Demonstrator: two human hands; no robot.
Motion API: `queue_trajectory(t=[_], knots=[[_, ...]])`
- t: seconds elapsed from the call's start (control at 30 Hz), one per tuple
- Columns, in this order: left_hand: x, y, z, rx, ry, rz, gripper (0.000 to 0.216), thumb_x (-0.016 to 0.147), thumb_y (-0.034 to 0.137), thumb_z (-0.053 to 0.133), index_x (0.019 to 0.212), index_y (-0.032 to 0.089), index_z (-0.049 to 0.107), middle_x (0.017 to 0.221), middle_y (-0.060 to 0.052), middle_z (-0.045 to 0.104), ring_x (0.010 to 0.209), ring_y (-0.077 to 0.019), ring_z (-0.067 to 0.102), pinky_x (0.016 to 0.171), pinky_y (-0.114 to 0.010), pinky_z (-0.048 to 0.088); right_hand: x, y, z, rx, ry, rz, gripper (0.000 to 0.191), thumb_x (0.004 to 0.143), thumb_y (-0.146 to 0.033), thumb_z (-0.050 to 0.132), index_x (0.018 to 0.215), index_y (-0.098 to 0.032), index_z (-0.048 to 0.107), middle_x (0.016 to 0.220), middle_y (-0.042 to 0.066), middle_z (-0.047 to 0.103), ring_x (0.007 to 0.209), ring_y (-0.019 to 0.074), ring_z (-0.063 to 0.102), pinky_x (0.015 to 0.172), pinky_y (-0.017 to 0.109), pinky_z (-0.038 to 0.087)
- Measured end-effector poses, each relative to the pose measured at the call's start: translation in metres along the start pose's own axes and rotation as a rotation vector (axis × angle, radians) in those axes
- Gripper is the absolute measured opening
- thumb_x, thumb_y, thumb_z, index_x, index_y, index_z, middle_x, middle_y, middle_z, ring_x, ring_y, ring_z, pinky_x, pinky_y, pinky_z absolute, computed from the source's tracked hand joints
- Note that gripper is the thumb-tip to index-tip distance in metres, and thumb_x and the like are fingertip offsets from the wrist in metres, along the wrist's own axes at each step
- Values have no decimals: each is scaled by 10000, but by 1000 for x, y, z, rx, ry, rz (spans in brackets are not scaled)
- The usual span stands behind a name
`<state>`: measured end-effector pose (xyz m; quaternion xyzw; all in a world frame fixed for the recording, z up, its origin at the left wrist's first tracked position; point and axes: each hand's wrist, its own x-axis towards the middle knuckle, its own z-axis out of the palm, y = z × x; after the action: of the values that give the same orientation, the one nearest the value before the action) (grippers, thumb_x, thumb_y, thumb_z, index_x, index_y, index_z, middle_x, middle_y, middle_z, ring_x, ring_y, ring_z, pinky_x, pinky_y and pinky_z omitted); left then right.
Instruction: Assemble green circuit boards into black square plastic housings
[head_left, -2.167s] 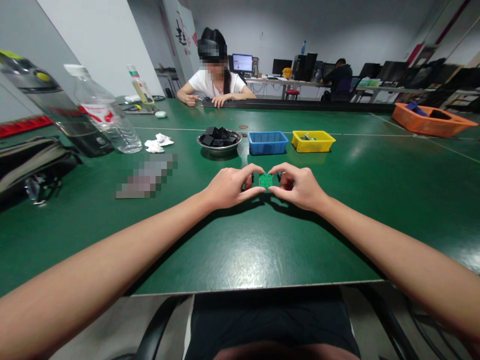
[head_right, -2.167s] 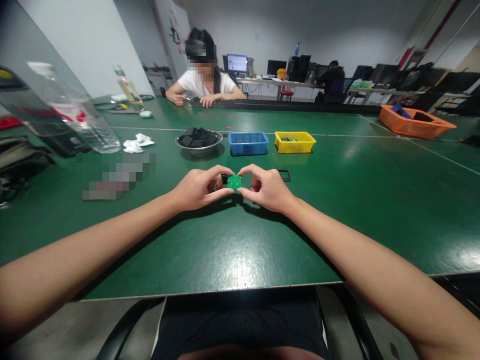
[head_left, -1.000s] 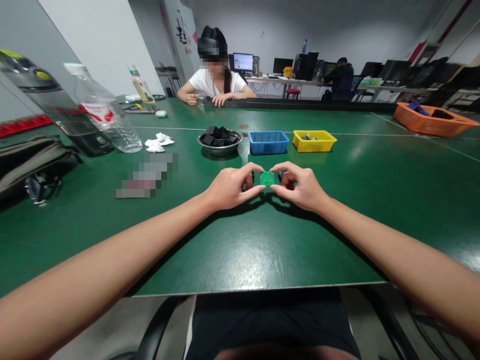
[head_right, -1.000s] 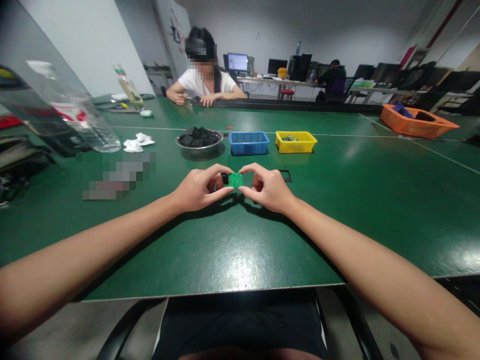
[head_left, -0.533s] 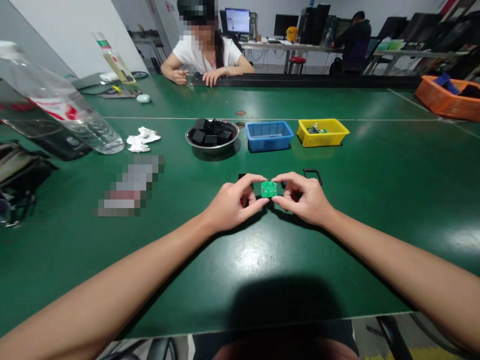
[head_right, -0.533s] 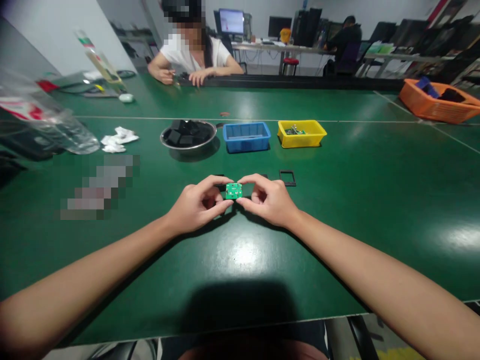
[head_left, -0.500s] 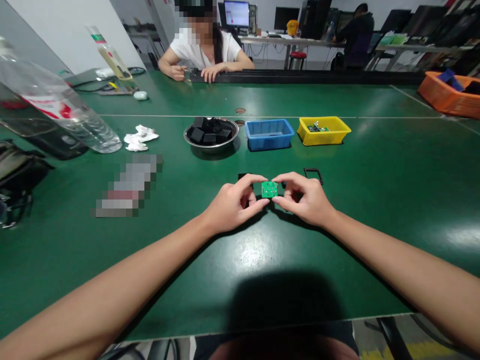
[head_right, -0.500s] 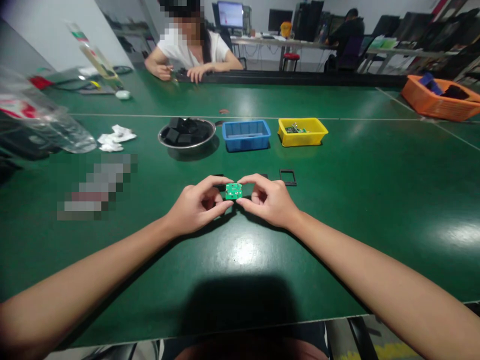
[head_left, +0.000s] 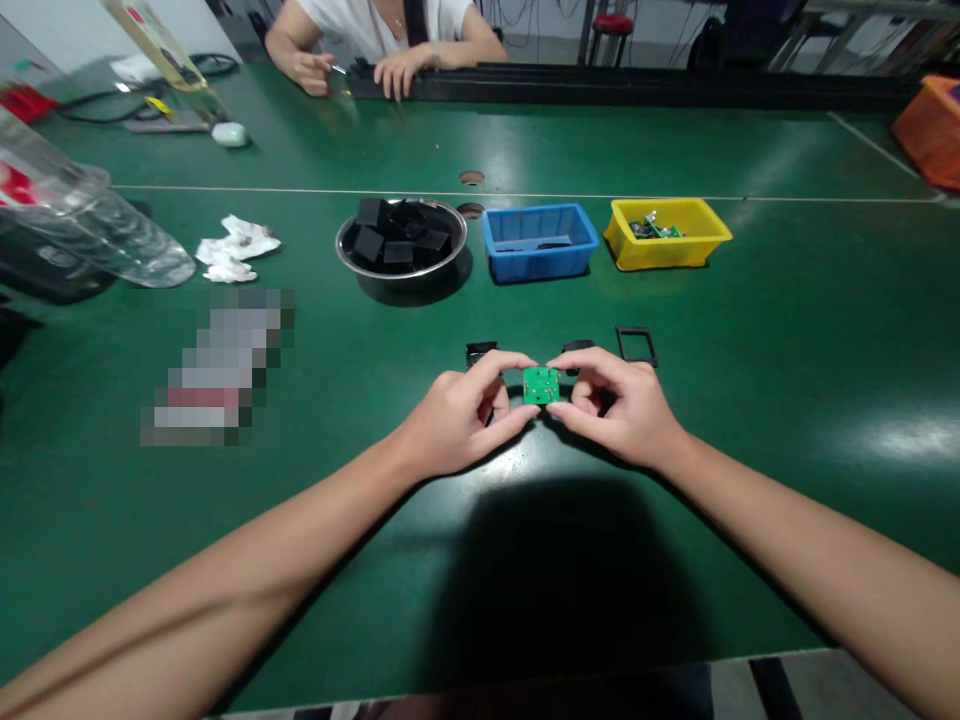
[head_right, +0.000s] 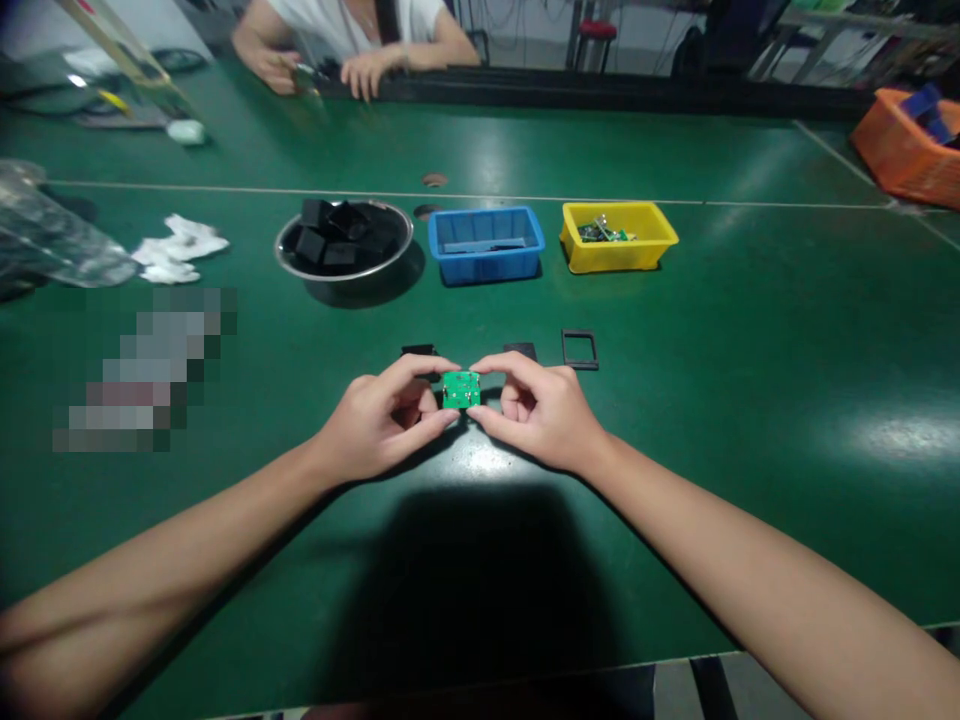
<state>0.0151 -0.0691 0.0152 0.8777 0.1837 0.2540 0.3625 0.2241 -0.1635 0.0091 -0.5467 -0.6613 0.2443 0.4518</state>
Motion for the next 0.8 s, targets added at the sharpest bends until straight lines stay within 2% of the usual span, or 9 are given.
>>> queue_trajectory(t=[0.2, 0.43, 0.6, 0.8], knots=[[1, -2, 1, 12, 2, 0, 355, 943, 305, 640, 1258, 175, 538, 606, 88, 581, 455, -68, 518, 522, -195, 400, 2, -1, 0, 66, -20, 68, 296, 839, -292, 745, 1112, -216, 658, 555, -77, 553, 456, 106, 500, 489, 248, 408], [1, -2, 1, 16, 16, 7, 288, 929, 283, 657, 1169, 171, 546, 592, 99, 547, 471, -69, 523, 523, -185, 391, 3, 2, 0, 65, -42, 37, 314, 843, -282, 750, 1134, -201, 663, 565, -82, 539, 469, 98, 490, 504, 243, 396], [6, -5, 3, -2, 13, 22, 285, 917, 290, 663, 1135, 176, 520, 590, 104, 545, 477, -77, 527, 527, -186, 394, 6, 6, 2, 80, -18, 32, 307, 825, -292, 758, 1102, -190, 673, 566, -82, 530, 485, 99, 479, 520, 246, 391], [14, -9, 10, 107, 72, 57, 313, 928, 331, 655, 1159, 152, 541, 596, 94, 548, 496, -84, 532, 550, -196, 393, 12, 13, 2, 96, 25, 31, 336, 814, -304, 758, 1111, -178, 663, 570, -83, 535, 504, 105, 481, 531, 246, 391]])
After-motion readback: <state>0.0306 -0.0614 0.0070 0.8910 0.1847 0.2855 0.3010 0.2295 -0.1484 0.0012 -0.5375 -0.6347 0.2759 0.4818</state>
